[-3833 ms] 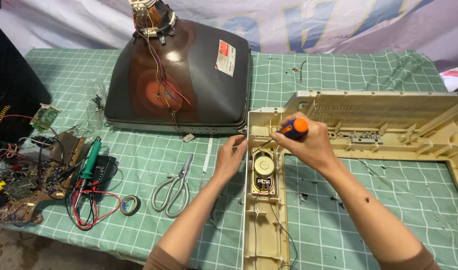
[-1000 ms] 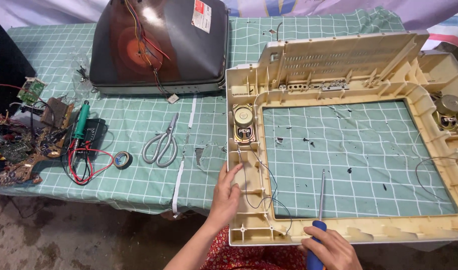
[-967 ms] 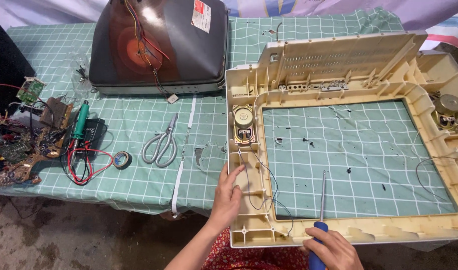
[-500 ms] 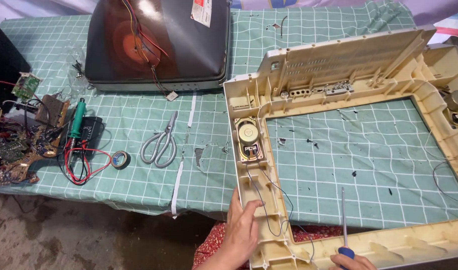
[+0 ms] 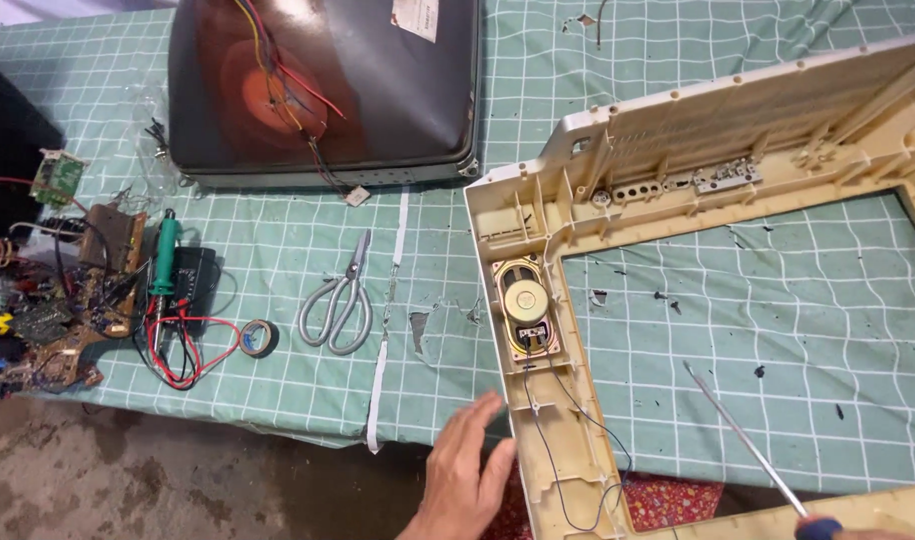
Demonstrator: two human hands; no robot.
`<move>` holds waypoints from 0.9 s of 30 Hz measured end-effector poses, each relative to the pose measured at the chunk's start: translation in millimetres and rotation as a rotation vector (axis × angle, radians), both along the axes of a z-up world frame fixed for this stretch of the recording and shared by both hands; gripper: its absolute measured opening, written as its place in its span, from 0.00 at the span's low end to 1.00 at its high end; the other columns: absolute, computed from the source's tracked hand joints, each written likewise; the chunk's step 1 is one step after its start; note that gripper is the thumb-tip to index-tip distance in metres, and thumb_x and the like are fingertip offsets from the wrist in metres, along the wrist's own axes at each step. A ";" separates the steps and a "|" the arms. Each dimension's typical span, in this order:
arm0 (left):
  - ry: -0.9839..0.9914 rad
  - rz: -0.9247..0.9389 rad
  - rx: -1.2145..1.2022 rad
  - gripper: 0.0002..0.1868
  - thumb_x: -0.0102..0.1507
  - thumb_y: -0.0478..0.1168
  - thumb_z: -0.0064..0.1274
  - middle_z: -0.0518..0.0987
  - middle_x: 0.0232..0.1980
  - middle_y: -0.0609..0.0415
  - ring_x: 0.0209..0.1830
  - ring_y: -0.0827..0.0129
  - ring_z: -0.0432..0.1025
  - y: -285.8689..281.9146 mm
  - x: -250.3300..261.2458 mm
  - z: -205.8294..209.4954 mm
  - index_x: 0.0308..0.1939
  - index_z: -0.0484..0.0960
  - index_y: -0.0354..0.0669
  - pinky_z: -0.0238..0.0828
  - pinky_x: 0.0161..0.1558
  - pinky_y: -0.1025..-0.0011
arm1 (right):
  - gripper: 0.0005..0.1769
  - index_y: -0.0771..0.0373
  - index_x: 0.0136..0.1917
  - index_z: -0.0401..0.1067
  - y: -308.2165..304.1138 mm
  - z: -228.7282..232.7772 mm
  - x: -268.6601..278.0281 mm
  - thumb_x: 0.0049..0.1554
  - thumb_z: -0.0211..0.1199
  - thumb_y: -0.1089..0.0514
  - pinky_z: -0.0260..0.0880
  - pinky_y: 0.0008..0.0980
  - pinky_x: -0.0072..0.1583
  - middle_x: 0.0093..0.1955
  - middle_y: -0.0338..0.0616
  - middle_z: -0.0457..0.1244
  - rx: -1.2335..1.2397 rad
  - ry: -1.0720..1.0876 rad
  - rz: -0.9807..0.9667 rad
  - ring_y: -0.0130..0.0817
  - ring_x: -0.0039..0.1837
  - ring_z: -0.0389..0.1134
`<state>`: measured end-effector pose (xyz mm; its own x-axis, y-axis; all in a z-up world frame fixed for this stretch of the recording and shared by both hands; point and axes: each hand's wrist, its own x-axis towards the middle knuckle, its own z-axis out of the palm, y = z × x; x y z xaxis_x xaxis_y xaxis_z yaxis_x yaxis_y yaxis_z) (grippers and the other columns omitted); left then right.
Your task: The person uses a screwdriver to tighten screws on a speaker component inside a beige plastic casing. They manipulate wires and adjust the speaker's position within the frame while working on a green checkered table.
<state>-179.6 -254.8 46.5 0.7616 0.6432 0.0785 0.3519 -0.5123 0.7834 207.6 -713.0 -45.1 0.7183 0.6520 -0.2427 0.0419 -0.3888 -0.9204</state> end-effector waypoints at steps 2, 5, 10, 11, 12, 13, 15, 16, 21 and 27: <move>-0.025 0.033 0.018 0.27 0.70 0.48 0.45 0.72 0.70 0.37 0.69 0.48 0.69 23.3 16.4 3.7 0.68 0.68 0.36 0.65 0.67 0.49 | 0.30 0.81 0.53 0.80 120.3 88.7 -90.9 0.34 0.69 0.80 0.82 0.48 0.61 0.59 0.73 0.76 0.015 0.100 -0.081 0.63 0.51 0.85; 0.055 0.007 0.003 0.33 0.71 0.52 0.43 0.58 0.78 0.36 0.77 0.47 0.57 39.5 42.5 -5.2 0.75 0.58 0.40 0.54 0.73 0.45 | 0.27 0.57 0.51 0.73 287.5 204.7 -138.3 0.39 0.76 0.51 0.77 0.28 0.66 0.60 0.49 0.71 0.249 -0.618 0.249 0.34 0.60 0.79; 0.012 0.014 0.070 0.33 0.69 0.45 0.49 0.49 0.80 0.31 0.79 0.41 0.51 39.6 61.2 -18.2 0.75 0.59 0.40 0.54 0.74 0.43 | 0.21 0.61 0.51 0.72 379.7 184.2 -117.8 0.46 0.75 0.55 0.82 0.29 0.60 0.57 0.51 0.72 0.434 -0.508 0.433 0.39 0.58 0.78; -0.037 0.014 0.070 0.30 0.69 0.41 0.47 0.51 0.80 0.29 0.79 0.38 0.52 39.6 60.4 -16.7 0.74 0.60 0.37 0.55 0.73 0.42 | 0.19 0.60 0.51 0.71 393.8 183.3 -118.4 0.48 0.74 0.57 0.83 0.27 0.58 0.57 0.50 0.71 0.436 -0.442 0.445 0.37 0.59 0.77; -0.032 0.014 0.066 0.30 0.69 0.41 0.47 0.51 0.80 0.29 0.79 0.38 0.52 39.5 58.9 -16.3 0.74 0.60 0.37 0.55 0.73 0.42 | 0.19 0.60 0.51 0.71 402.5 180.0 -118.4 0.48 0.74 0.57 0.83 0.27 0.58 0.57 0.50 0.71 0.433 -0.437 0.445 0.37 0.59 0.77; -0.064 0.020 0.064 0.28 0.69 0.39 0.45 0.53 0.79 0.28 0.78 0.37 0.54 39.2 59.2 -16.3 0.73 0.62 0.36 0.56 0.72 0.43 | 0.19 0.61 0.51 0.71 411.2 177.0 -116.9 0.49 0.74 0.57 0.81 0.29 0.60 0.56 0.50 0.72 0.439 -0.419 0.474 0.37 0.58 0.77; -0.097 0.029 0.059 0.26 0.70 0.37 0.42 0.55 0.78 0.26 0.76 0.35 0.57 38.3 59.2 -19.4 0.72 0.63 0.36 0.57 0.71 0.44 | 0.19 0.62 0.52 0.71 426.3 173.9 -116.5 0.50 0.73 0.57 0.78 0.31 0.61 0.56 0.50 0.72 0.441 -0.401 0.506 0.38 0.57 0.78; -0.109 0.028 0.039 0.24 0.71 0.39 0.39 0.54 0.78 0.26 0.76 0.35 0.57 37.3 58.7 -22.5 0.71 0.64 0.36 0.60 0.69 0.45 | 0.19 0.63 0.52 0.72 432.5 173.8 -117.7 0.50 0.73 0.56 0.78 0.32 0.62 0.54 0.49 0.72 0.430 -0.398 0.520 0.38 0.56 0.77; -0.131 0.024 -0.027 0.23 0.72 0.42 0.35 0.51 0.79 0.27 0.78 0.38 0.55 36.0 57.9 -25.8 0.68 0.71 0.35 0.59 0.69 0.47 | 0.18 0.62 0.51 0.73 453.6 164.8 -125.1 0.51 0.74 0.53 0.76 0.28 0.62 0.52 0.46 0.72 0.374 -0.460 0.586 0.34 0.55 0.77; -0.146 0.029 -0.059 0.21 0.72 0.42 0.33 0.50 0.78 0.24 0.77 0.36 0.55 34.3 56.8 -30.4 0.65 0.74 0.41 0.58 0.69 0.51 | 0.13 0.59 0.51 0.70 478.4 176.4 -133.4 0.55 0.69 0.55 0.76 0.28 0.54 0.48 0.40 0.70 0.350 -0.587 0.715 0.33 0.50 0.74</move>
